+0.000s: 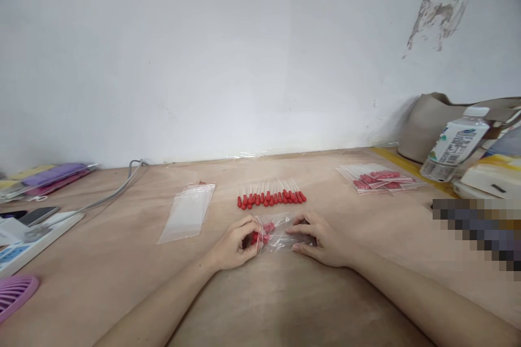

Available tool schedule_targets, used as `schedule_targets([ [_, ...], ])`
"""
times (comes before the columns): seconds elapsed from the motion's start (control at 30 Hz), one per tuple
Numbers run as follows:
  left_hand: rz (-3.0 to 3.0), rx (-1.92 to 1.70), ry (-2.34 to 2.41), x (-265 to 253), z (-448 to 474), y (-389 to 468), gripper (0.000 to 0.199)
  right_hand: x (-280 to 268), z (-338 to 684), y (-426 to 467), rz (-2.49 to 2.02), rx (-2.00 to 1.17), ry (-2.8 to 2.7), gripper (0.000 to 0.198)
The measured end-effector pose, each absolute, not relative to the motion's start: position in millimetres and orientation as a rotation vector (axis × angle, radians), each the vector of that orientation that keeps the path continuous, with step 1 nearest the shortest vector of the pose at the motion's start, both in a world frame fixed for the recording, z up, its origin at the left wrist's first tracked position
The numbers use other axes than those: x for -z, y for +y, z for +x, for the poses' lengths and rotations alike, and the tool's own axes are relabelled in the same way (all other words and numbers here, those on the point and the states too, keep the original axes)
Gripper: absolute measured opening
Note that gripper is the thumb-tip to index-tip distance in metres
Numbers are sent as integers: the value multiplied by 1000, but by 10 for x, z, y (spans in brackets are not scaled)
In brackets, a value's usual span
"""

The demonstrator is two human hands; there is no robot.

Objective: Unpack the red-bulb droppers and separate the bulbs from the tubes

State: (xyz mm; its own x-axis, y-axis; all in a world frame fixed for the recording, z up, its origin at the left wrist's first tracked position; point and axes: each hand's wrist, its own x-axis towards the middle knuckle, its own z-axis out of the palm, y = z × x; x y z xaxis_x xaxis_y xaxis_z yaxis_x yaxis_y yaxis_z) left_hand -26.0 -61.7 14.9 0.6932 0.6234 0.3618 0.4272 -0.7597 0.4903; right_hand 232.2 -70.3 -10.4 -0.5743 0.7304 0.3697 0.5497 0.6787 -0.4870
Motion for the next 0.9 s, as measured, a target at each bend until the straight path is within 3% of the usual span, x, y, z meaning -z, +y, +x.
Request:
schedule_targets([
  [0.9,2420,-613,898,-147,-477,-577,15,103,2322,-707,-952,-438,-2327,36],
])
